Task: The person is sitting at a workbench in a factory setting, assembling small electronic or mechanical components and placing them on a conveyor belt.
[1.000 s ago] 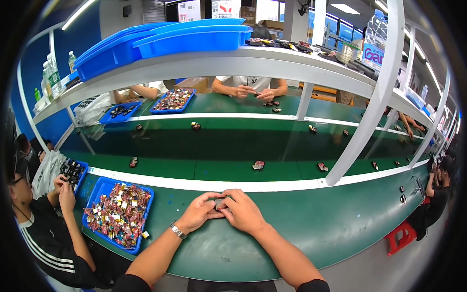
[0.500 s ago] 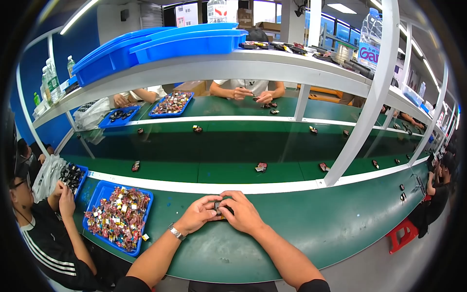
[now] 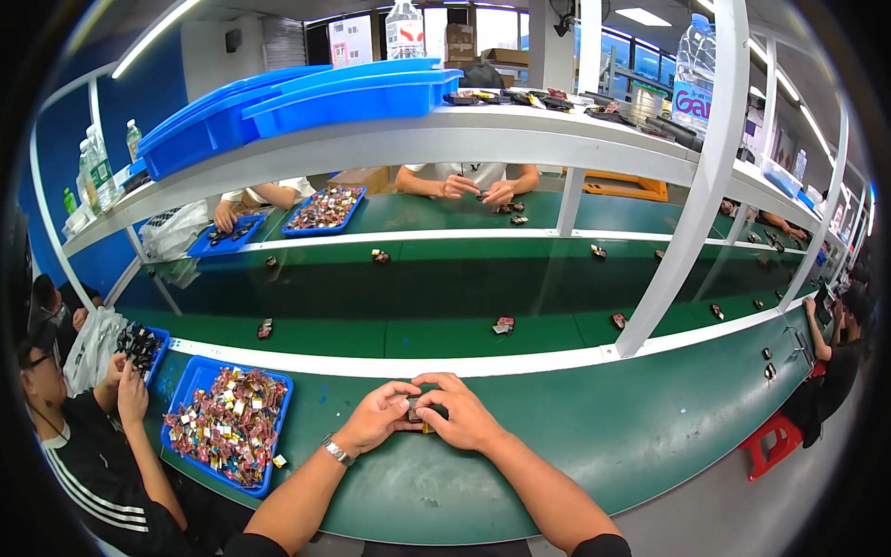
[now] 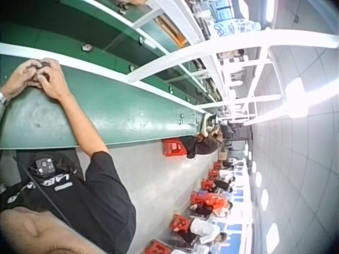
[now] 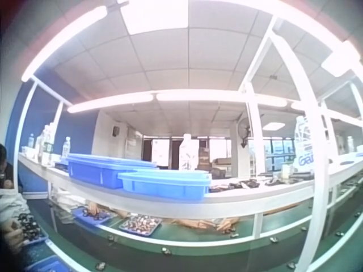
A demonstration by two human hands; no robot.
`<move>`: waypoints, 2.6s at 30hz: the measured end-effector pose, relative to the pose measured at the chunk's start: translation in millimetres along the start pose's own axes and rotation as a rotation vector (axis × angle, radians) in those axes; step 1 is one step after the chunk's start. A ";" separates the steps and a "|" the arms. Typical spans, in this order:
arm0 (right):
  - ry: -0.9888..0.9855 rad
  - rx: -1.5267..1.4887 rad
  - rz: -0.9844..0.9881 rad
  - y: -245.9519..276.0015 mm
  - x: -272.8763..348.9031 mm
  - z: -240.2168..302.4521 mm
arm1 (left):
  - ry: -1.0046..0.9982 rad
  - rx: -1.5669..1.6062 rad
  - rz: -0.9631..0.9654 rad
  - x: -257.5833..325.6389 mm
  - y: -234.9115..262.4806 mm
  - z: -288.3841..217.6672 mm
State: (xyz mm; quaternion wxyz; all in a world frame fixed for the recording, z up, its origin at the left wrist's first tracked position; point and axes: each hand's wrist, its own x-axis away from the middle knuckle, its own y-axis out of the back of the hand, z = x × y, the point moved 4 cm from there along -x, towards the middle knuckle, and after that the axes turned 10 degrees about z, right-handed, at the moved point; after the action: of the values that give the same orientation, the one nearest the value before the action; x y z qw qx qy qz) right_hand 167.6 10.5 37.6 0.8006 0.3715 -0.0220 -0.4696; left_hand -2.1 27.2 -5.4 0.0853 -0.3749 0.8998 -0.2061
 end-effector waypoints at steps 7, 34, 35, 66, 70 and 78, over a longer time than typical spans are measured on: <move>-0.054 0.047 -0.071 -2.8 -0.6 3.1 | -0.040 0.028 0.034 0.2 1.9 0.7; -0.071 -0.045 -0.257 -21.0 2.0 -5.7 | -0.085 0.110 0.020 -0.8 8.8 6.2; -0.071 -0.046 -0.256 -21.2 1.4 -6.7 | -0.085 0.102 0.014 -0.9 8.2 5.5; 0.019 0.064 -0.247 -20.2 -4.5 6.1 | -0.190 0.126 -0.055 -1.6 9.6 5.7; 0.063 0.173 -0.355 -12.9 -6.9 13.2 | -0.150 0.140 -0.055 -1.5 8.9 7.1; 0.141 0.364 -0.369 -7.1 -5.2 20.6 | -0.123 0.124 -0.090 -2.2 3.6 4.4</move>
State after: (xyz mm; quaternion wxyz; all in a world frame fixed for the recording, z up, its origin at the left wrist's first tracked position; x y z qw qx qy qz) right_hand 151.6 0.6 49.8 0.6211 0.5388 0.0182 -0.5688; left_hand -1.5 29.7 -11.0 0.1541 -0.4210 0.8606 -0.2415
